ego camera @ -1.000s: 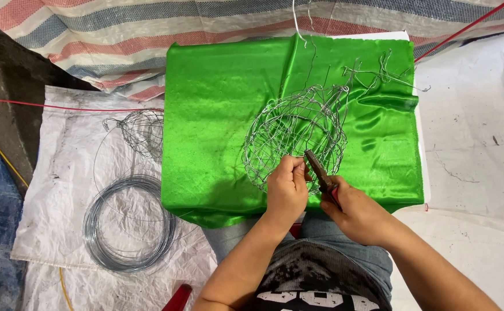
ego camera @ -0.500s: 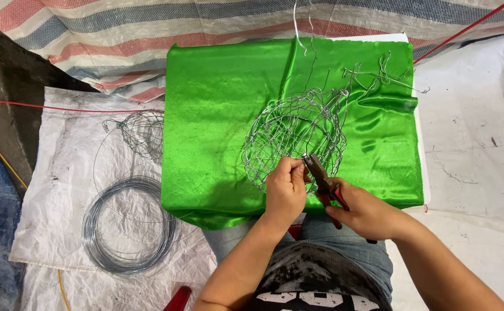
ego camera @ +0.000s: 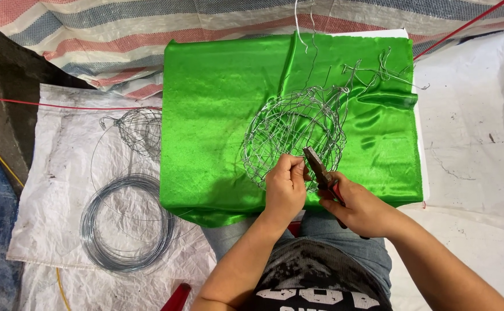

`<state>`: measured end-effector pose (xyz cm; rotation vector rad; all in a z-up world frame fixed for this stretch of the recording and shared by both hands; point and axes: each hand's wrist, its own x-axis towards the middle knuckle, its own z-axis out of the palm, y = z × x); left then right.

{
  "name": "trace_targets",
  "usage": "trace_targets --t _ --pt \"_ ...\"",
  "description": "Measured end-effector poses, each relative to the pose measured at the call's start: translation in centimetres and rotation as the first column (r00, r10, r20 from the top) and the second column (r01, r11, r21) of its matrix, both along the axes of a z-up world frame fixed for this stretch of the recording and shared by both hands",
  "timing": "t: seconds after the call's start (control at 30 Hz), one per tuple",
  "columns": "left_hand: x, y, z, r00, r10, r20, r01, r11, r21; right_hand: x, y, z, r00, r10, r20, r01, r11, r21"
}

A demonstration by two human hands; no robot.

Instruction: Fabricating a wire basket by cutting, bending, and weaving metal wire.

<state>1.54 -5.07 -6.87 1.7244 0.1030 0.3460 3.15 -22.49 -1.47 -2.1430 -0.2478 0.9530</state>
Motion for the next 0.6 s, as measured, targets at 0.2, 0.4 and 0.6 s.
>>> trace_targets --t 0.2,0.4,0.6 --pt "0.1 -0.1 0.1 1.0 0.0 0.017 0.0 1.0 -0.027 0.5 -1.1 0.6 0.998 0.039 -0.048 -0.04 0.999 -0.032" --pt "0.1 0.0 0.3 1.0 -0.012 0.002 0.012 0.999 -0.053 0.8 -1.4 0.5 0.99 0.139 -0.029 -0.142 0.974 -0.177" --pt "0.0 0.2 0.1 1.0 -0.023 0.001 0.023 1.0 -0.012 0.8 -1.0 1.1 0.976 0.219 0.006 -0.204 0.919 -0.337"
